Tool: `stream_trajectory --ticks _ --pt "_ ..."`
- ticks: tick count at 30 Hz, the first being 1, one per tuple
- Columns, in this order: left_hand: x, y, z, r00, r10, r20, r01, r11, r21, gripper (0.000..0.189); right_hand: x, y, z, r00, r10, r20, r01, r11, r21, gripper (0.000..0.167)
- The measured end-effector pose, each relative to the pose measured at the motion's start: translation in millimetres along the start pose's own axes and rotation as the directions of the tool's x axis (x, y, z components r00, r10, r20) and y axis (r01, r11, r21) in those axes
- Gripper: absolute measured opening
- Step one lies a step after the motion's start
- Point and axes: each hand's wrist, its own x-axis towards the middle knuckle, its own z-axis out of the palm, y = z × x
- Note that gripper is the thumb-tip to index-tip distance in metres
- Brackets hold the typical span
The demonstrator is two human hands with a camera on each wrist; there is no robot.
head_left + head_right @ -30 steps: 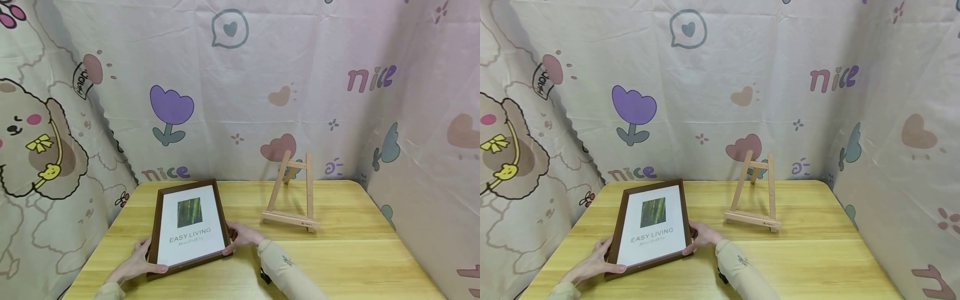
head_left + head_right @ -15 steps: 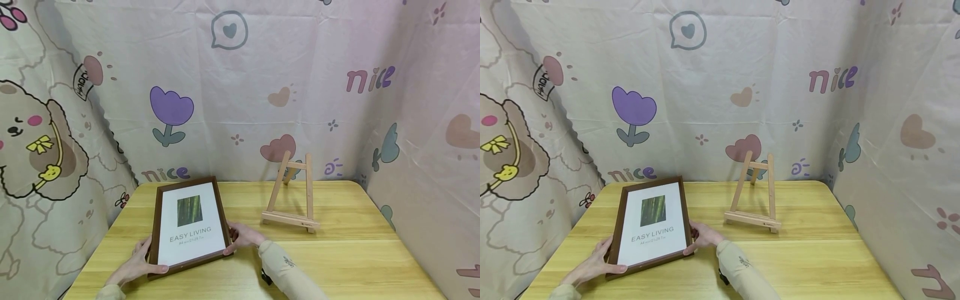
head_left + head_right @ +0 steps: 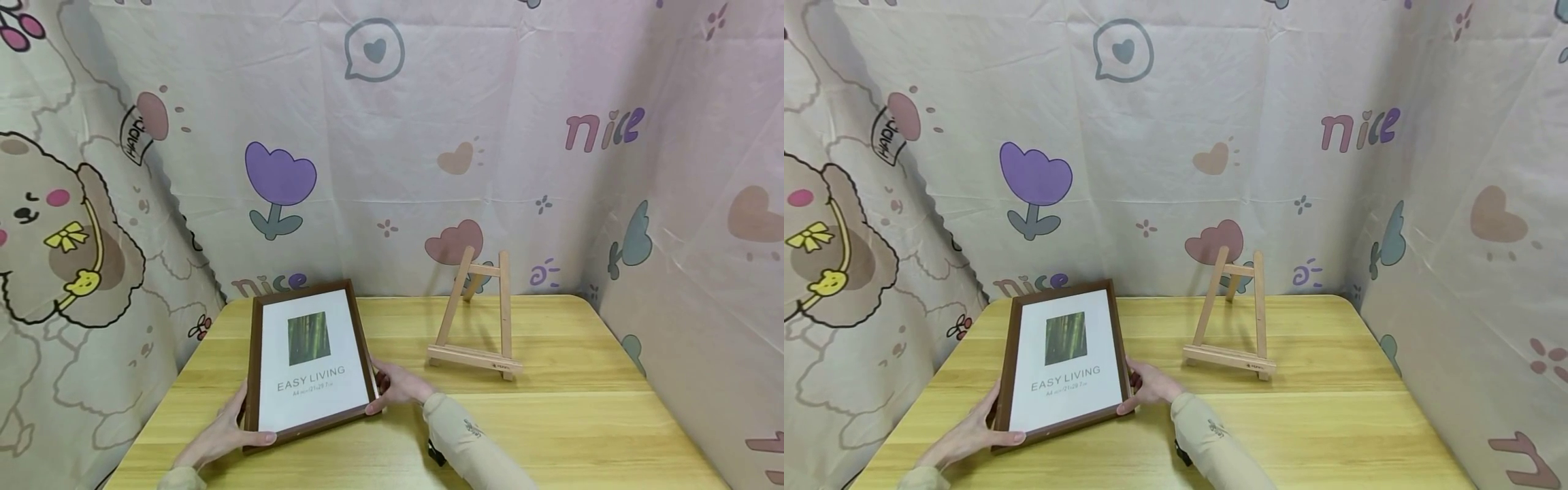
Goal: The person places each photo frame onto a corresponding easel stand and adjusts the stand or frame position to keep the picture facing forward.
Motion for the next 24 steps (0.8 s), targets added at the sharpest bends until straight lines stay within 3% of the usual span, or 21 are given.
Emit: stream_trajectory --ticks 14,24 --pt "-2.0 2.1 3.5 0.998 0.058 -0.025 -0.060 0.996 -0.061 0.142 1.3 1.0 1.3 0.999 -0.041 -0.010 0.042 0.998 0.036 0.116" --pt "1.1 3.9 3.2 0.998 0.020 -0.060 -0.024 0.997 -0.079 0.143 -0.5 -2.0 1.7 0.997 -0.074 -0.028 0.076 0.996 0.037 0.117"
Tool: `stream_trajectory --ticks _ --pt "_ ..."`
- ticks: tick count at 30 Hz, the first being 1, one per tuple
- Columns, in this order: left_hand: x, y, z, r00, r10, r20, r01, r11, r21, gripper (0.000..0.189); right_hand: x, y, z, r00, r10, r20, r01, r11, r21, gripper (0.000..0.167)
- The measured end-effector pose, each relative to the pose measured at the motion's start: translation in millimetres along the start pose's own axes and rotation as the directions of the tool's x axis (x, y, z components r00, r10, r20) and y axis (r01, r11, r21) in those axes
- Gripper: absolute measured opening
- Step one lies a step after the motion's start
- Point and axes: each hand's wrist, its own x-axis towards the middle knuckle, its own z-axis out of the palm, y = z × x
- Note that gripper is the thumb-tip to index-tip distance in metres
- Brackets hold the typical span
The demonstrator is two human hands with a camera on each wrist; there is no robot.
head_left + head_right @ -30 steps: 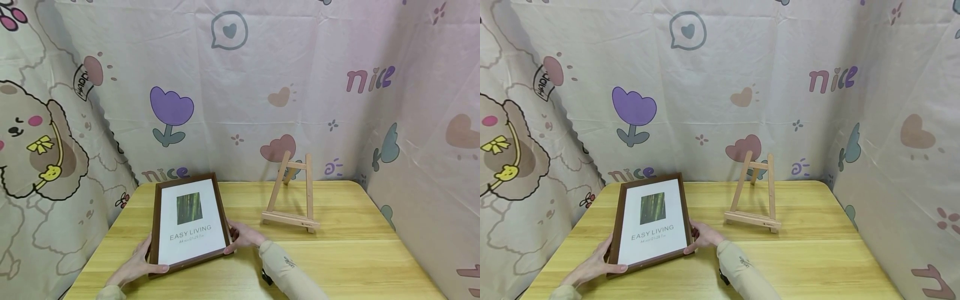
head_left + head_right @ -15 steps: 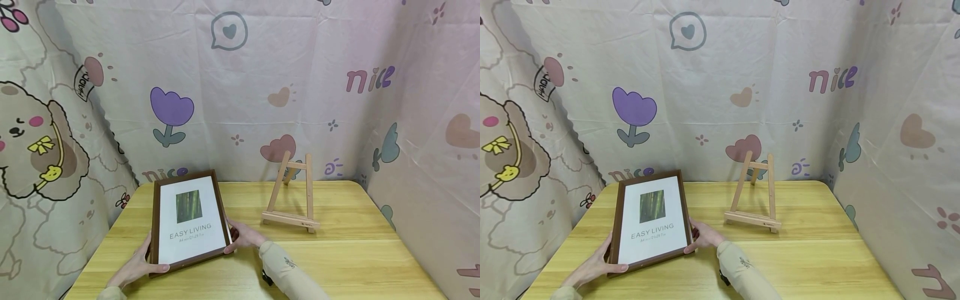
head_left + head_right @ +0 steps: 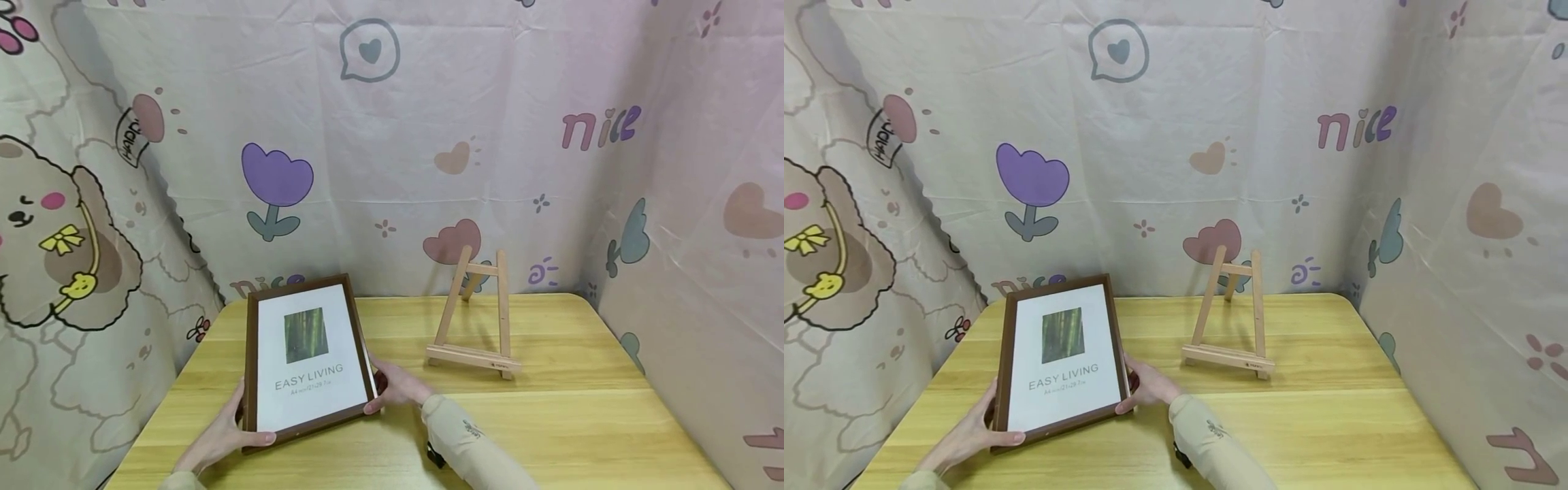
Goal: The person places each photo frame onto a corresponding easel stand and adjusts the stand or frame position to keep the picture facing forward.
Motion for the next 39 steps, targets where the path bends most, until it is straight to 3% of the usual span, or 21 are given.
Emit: stream_trajectory --ticks 8,13,22,28,35,39 --pt "-2.0 4.9 0.2 1.000 -0.003 -0.027 0.004 1.000 0.030 0.145 -0.1 -2.9 1.2 0.999 -0.039 -0.024 0.041 0.998 0.057 0.115" --pt "-3.0 7.1 2.5 0.999 0.015 -0.044 -0.014 1.000 0.026 0.146 -2.2 -4.3 -1.1 0.999 -0.026 -0.044 0.027 0.999 0.019 0.116" --pt "-4.4 10.6 10.3 0.985 0.128 -0.115 -0.129 0.992 0.002 0.146 -7.0 -6.0 -3.7 0.996 -0.032 -0.080 0.029 0.999 -0.034 0.116" --pt "-4.9 13.3 13.9 0.972 0.173 -0.159 -0.173 0.985 0.017 0.146 -10.2 -5.5 -3.9 0.993 -0.041 -0.113 0.034 0.998 -0.058 0.118" --pt "-6.1 20.9 15.3 0.977 0.118 -0.177 -0.118 0.993 0.012 0.146 -12.8 -5.0 -7.2 0.988 -0.045 -0.145 0.041 0.999 -0.028 0.120" --pt "-4.9 24.7 18.1 0.970 0.138 -0.199 -0.147 0.989 -0.028 0.145 -14.8 -5.1 -10.0 0.985 -0.034 -0.170 0.034 0.999 -0.003 0.119"
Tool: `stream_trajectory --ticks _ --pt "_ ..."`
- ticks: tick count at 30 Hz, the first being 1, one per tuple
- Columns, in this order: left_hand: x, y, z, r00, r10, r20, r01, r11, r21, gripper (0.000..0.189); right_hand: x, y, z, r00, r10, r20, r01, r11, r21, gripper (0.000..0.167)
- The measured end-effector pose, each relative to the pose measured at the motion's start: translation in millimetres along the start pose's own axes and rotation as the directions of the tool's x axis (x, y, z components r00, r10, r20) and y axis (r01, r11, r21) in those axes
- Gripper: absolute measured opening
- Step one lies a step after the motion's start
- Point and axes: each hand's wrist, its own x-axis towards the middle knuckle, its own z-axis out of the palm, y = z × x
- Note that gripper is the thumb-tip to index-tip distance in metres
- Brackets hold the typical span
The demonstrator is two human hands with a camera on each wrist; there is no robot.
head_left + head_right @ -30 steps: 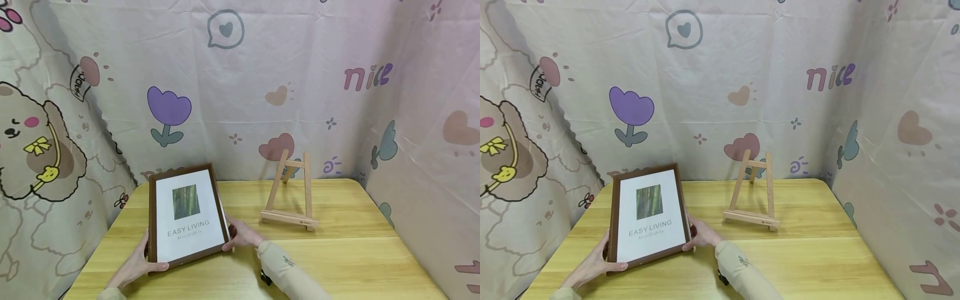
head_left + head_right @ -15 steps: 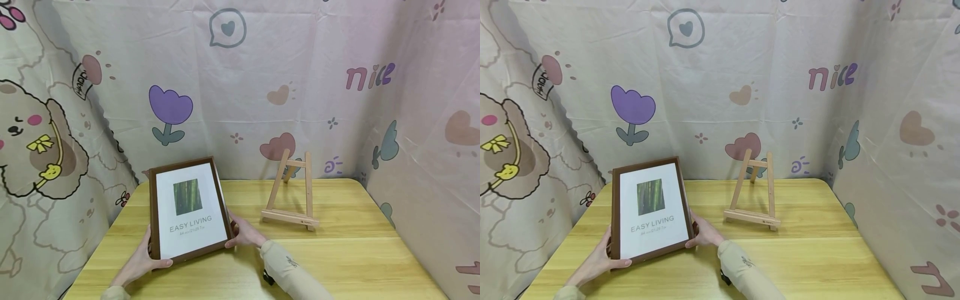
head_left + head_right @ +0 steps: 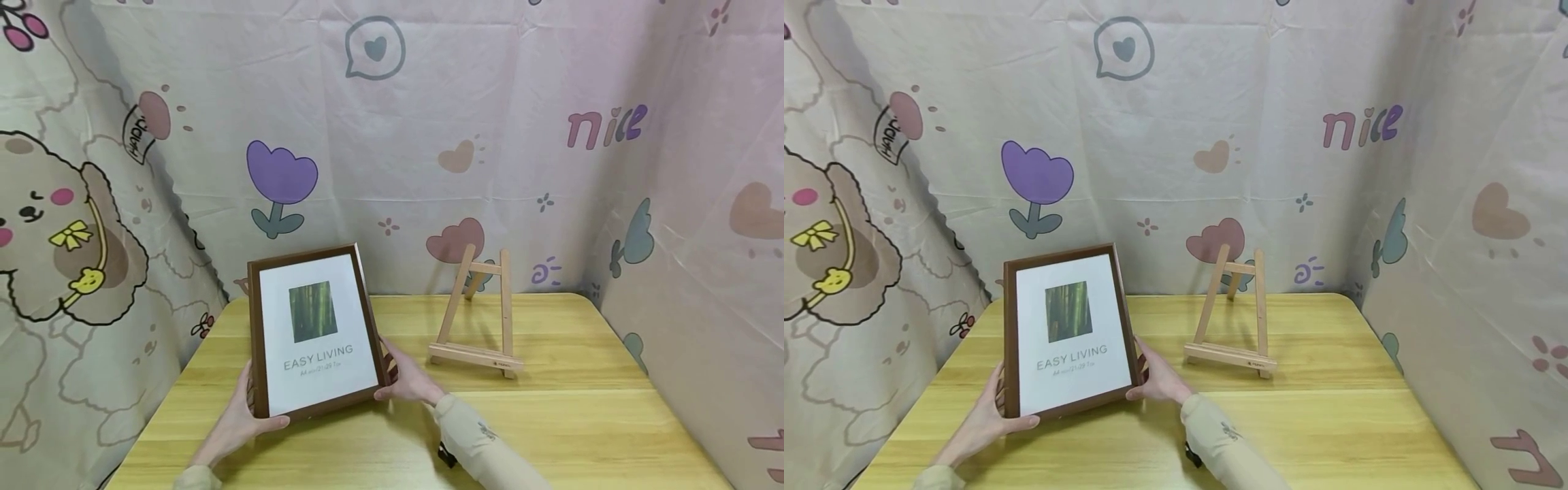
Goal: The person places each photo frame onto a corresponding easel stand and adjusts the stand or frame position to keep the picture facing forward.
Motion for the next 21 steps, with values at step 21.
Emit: stream_trajectory --ticks 21 --pt "9.1 20.3 18.5 0.977 0.177 -0.119 -0.192 0.972 -0.132 0.134 -11.4 7.1 -23.8 0.987 -0.131 -0.098 0.138 0.987 0.076 0.109"
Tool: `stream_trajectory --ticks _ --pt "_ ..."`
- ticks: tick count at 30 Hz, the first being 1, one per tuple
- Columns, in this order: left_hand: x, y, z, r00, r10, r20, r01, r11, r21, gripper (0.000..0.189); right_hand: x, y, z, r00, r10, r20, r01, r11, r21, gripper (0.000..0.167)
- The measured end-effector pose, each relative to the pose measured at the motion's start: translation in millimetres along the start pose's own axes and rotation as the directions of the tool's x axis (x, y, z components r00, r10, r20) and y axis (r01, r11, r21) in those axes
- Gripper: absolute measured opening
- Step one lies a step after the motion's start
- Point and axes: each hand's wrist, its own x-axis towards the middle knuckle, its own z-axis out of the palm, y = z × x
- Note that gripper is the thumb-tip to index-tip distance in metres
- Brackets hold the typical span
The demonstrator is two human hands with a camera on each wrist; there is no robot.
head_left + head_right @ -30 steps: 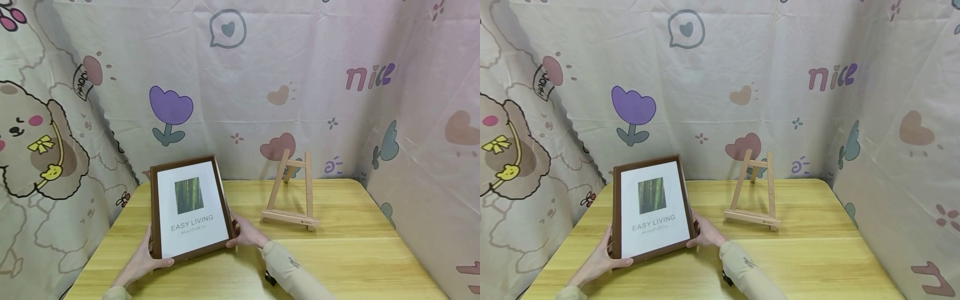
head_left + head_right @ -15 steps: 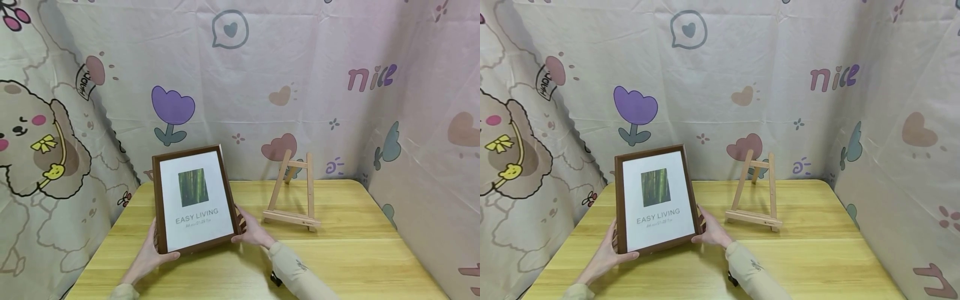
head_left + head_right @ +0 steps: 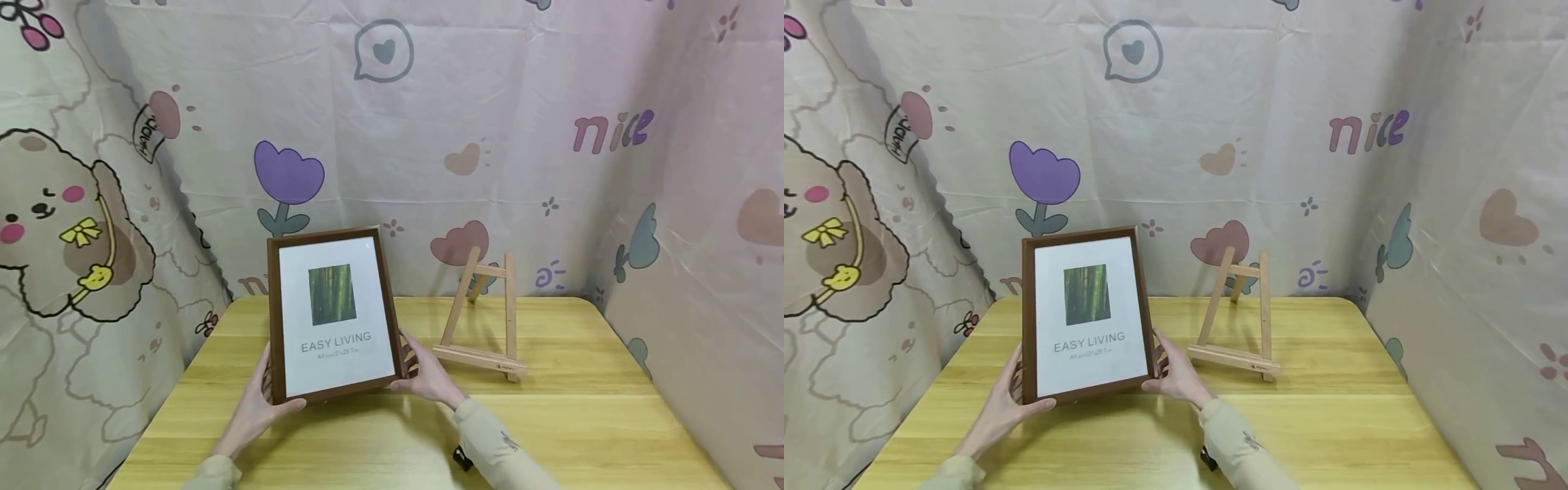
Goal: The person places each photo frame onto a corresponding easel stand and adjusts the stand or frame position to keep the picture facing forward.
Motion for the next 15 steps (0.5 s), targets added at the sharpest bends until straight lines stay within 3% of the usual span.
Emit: stream_trajectory --ticks 15 --pt "11.4 8.4 18.4 0.997 0.078 -0.024 -0.079 0.996 -0.045 0.131 -10.8 1.0 -19.6 0.997 0.044 -0.064 -0.041 0.998 0.049 0.107"
